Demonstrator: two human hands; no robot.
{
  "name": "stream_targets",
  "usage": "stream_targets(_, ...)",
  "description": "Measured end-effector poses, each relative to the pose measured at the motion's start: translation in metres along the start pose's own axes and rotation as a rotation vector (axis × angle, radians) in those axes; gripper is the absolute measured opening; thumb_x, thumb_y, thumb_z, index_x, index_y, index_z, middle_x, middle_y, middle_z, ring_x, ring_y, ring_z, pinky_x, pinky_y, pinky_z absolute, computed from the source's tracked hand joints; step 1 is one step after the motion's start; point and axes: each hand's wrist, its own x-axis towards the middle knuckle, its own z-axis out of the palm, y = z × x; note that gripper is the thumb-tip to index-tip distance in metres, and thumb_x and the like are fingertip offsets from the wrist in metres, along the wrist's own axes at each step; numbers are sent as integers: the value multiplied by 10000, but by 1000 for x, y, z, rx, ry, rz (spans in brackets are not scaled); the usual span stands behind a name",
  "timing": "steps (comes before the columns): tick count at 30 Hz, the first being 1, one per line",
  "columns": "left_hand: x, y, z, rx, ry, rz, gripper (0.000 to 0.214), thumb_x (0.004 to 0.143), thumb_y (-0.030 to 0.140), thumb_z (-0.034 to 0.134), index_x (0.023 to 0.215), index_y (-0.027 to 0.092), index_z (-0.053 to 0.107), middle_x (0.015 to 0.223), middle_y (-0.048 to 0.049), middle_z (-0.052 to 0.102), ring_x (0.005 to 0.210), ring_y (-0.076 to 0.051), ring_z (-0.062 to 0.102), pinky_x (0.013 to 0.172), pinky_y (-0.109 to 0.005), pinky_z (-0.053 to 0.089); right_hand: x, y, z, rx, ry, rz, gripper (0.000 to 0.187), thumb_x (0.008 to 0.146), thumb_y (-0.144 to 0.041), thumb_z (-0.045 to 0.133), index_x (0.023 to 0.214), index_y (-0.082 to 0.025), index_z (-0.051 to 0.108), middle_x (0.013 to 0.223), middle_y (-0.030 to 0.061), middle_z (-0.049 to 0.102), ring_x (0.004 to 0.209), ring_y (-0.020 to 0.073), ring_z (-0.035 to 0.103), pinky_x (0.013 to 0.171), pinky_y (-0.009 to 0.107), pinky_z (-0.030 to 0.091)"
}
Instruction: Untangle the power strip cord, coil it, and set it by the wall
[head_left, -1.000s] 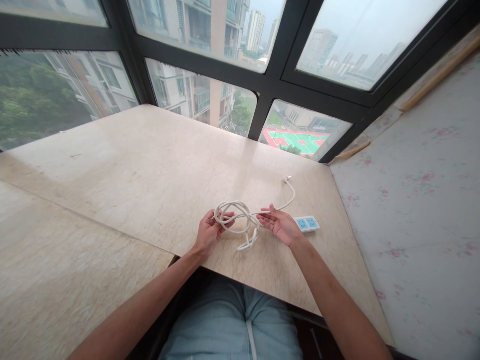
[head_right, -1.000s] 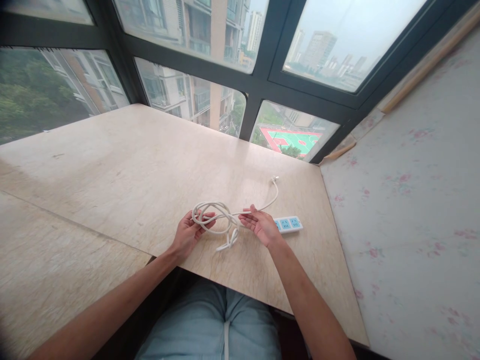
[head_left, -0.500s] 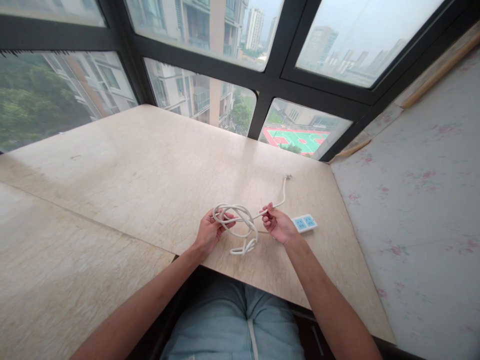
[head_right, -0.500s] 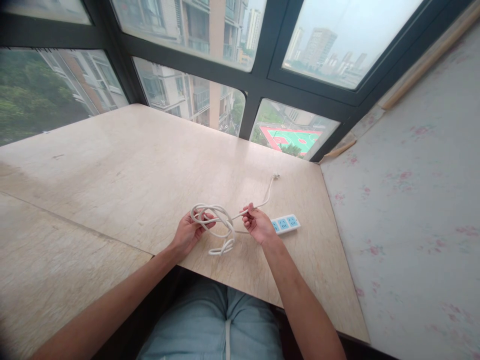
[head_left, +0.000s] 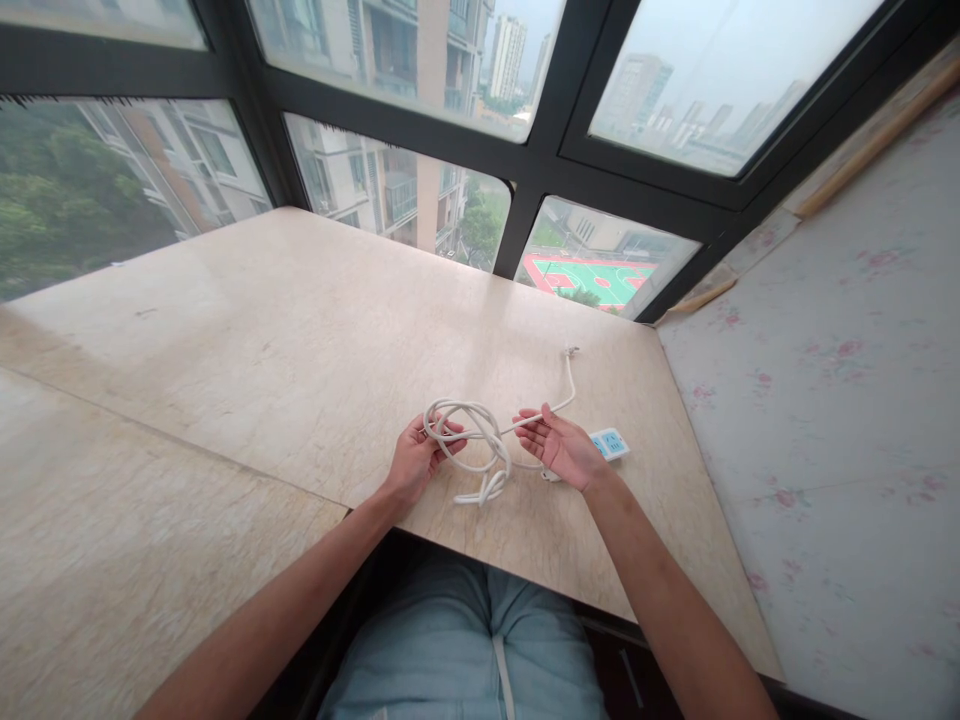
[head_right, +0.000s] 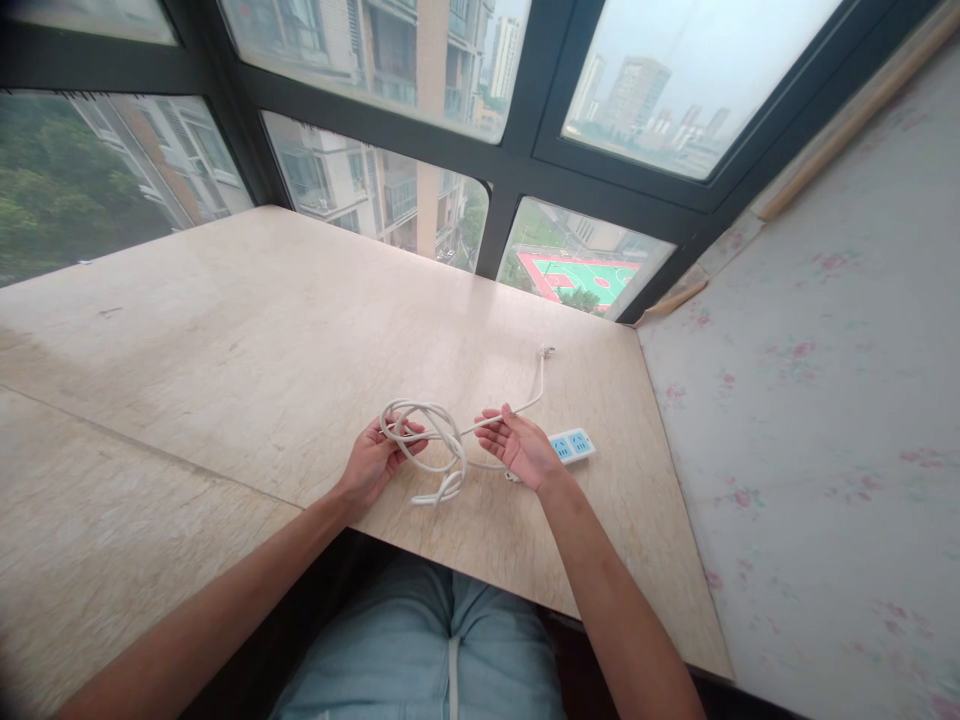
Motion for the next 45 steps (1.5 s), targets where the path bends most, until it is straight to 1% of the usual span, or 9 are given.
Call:
stream_targets(8,-1,4,-4,178,-85,114,334,743,401,746,937,155,633,898,-64,702,891,-212,684,842,-413,570,-33,3,-1,-362,-32,63,229,809,-288,714,949,-108,691,993,162,733,750,175,713,634,252,576)
stream_targets(12,0,11,-4,326,-118,215,345,731,400,749,965,156,680,866,-71,713,884,-234,687,856,-406,547,-39,3,2,-468,47,-125,275,779,-340,735,958,-135,695,919,118,741,685,144,685,571,226,541)
stream_targets(16,-1,17,-3,449,-142,291,303,754,413,715,941,174,700,803,-50,704,817,-218,679,835,-372,527,-34,6,14,-582,28,-331,329,774,-367,728,1032,-169,686,936,94,730,795,174,682,674,281,548)
stream_targets(22,-8,34,2,766,-266,493,191,864,327,588,876,199,729,813,-43,643,777,-171,586,752,-284,472,-22,7,52,-960,-49,-828,370,862,-283,627,1231,-258,608,1196,88,637,1072,217,590,884,386,500)
stream_targets(25,-9,40,2,850,-289,545,205,889,297,548,929,212,730,811,-42,627,770,-166,562,752,-274,459,-20,0,68,-1170,-88,-1013,235,907,-248,575,1124,-247,668,1065,84,670,1027,224,585,904,403,469)
stream_targets(31,-10,53,1,796,-191,594,345,834,287,625,1171,215,641,948,-61,646,890,-183,595,859,-299,464,-20,-11,69,-1356,-95,-1118,120,917,-222,575,930,-226,695,878,67,683,870,218,588,799,369,457)
stream_targets(36,-10,70,-3,956,-317,718,360,792,206,625,1152,199,643,793,-21,573,723,-147,520,767,-284,444,-24,-10,63,-1371,-107,-1142,118,928,-223,551,893,-210,663,851,66,668,845,216,568,787,360,440)
stream_targets(41,-2,79,-14,1050,-345,671,308,740,169,598,1038,177,674,696,18,528,595,-107,432,607,-242,384,-26,-6,60,-1314,-25,-1182,132,938,-215,517,862,-206,624,820,66,638,815,215,544,754,354,431)
stream_targets(45,5,85,-26,1113,-414,411,141,783,255,588,834,151,669,663,8,560,596,-107,457,567,-233,360,-25,-4,55,-1266,7,-1182,115,929,-224,526,844,-205,602,812,58,627,809,212,543,748,352,433)
